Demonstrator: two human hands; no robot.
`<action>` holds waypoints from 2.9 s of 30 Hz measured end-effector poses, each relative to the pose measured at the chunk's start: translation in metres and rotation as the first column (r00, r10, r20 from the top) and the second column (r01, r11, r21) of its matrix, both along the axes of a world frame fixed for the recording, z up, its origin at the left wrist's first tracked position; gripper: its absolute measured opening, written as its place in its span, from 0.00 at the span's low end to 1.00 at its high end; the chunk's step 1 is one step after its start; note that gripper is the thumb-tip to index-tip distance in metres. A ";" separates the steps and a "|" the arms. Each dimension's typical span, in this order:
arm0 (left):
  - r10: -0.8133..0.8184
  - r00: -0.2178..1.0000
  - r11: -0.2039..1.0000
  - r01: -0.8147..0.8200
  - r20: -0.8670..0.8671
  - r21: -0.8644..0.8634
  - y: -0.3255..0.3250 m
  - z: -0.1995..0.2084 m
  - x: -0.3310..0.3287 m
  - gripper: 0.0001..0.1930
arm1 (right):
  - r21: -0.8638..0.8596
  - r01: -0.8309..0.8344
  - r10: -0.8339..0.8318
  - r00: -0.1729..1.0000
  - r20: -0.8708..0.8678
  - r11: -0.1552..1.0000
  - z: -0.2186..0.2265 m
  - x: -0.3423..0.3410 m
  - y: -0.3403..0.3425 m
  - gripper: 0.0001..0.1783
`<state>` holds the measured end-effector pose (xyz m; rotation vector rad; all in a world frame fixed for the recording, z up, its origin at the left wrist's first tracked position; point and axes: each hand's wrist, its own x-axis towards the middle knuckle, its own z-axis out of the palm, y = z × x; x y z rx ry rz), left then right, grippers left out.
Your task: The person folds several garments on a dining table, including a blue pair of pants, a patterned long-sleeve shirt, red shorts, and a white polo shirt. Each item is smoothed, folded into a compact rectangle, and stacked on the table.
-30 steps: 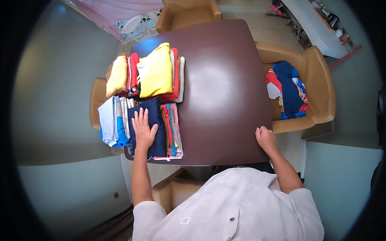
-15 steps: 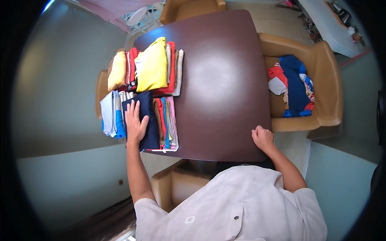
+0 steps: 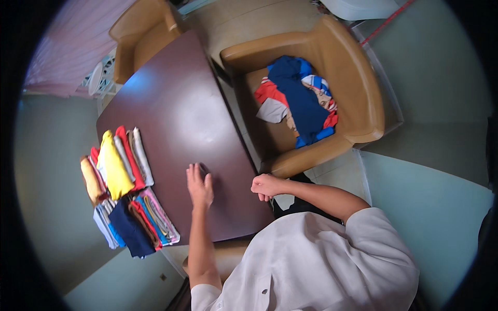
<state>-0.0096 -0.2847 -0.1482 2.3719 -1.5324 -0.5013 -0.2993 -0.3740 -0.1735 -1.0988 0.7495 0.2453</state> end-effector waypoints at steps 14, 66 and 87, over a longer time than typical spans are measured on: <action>0.313 0.889 0.935 -0.351 0.334 0.059 -0.117 -0.038 -0.076 0.40 | -0.711 0.174 -0.636 0.622 -0.457 0.681 -0.158 -0.153 -0.109 0.20; 0.111 0.924 0.994 -0.104 0.367 -0.039 -0.125 -0.043 -0.020 0.38 | 0.556 0.735 -0.911 0.397 0.113 0.389 -0.101 -0.145 -0.164 0.41; 0.149 0.949 0.986 -0.165 0.277 0.037 -0.079 -0.038 -0.104 0.38 | 0.429 0.792 -0.891 0.308 0.334 0.434 0.098 -0.239 -0.092 0.41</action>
